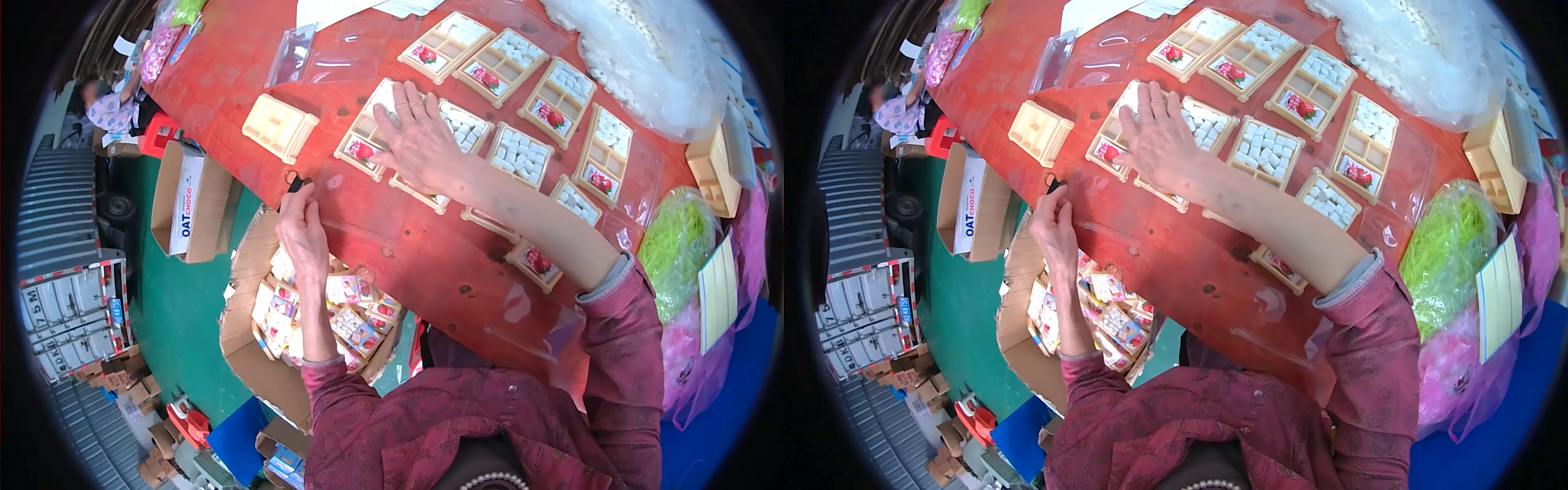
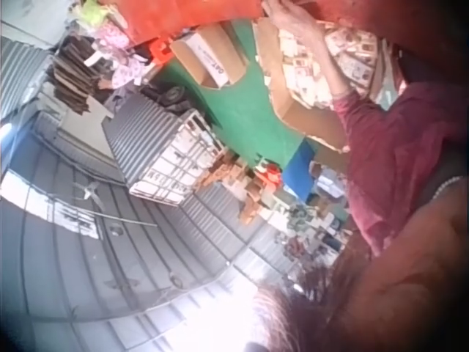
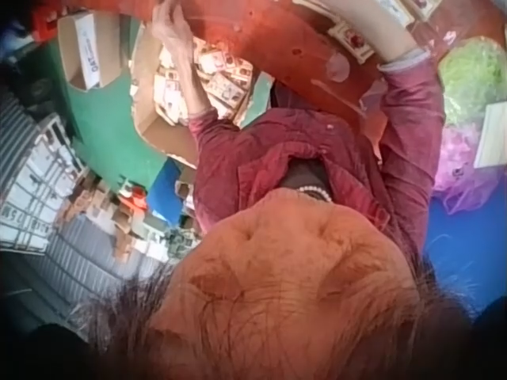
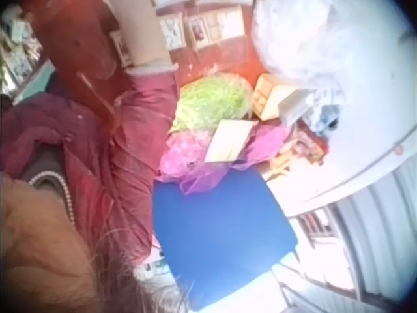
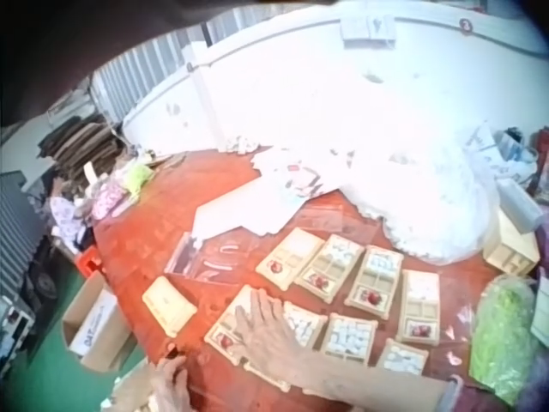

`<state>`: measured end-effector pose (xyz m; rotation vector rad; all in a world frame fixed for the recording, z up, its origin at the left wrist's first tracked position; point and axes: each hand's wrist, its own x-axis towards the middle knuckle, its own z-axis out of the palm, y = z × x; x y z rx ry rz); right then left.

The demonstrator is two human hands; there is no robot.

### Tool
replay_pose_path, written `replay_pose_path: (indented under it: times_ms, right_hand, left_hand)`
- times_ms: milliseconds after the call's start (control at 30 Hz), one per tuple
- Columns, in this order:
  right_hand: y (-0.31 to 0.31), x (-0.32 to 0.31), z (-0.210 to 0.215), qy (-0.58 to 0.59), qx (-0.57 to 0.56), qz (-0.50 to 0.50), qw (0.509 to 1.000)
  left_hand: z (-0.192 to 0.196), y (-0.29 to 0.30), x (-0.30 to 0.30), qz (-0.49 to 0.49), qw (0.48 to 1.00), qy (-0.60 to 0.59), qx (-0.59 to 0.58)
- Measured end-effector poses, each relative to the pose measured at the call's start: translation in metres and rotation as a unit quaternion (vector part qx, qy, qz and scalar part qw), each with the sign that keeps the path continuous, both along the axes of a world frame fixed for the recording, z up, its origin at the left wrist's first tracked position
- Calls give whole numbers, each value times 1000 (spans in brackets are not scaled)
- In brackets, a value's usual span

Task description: Organizing and packaging small items into partitioned wooden trays and plastic bags.

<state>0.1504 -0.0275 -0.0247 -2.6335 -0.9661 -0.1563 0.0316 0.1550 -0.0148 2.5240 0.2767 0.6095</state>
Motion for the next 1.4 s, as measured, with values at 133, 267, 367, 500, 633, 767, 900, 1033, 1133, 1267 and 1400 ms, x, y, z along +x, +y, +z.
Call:
replay_pose_path:
  times_ms: [133,267,367,500,633,767,900,1033,1133,1267,1400]
  right_hand:
    - [-4,-17,19,-3,83,45,995]
    - [-19,-67,64,109,77,291,947]
    - [-26,-96,49,45,147,316,936]
    - [-32,-96,47,-127,86,297,942]
    - [-36,-86,49,-137,163,281,936]
    - [-50,-67,75,141,308,188,922]
    - [-64,-24,78,191,353,53,914]
    - [-77,13,48,169,355,-14,919]
    - [-85,24,50,324,395,-32,859]
    - [-106,41,55,392,533,-108,742]
    - [-130,51,59,414,563,-134,702]
  left_hand:
    - [8,13,-17,27,995,-2,-98]
    - [26,27,-33,26,974,4,-226]
    - [42,25,-30,18,959,34,-282]
    - [49,29,-33,20,952,63,-299]
    - [51,20,-29,-24,899,109,-424]
    - [46,-10,-22,-63,834,100,-539]
    - [47,-46,-7,-151,824,95,-537]
    - [34,-71,16,-150,814,87,-554]
    - [29,-81,23,-146,820,65,-550]
    - [28,-89,43,-181,967,21,-180]
    - [19,-109,62,-271,957,18,100]
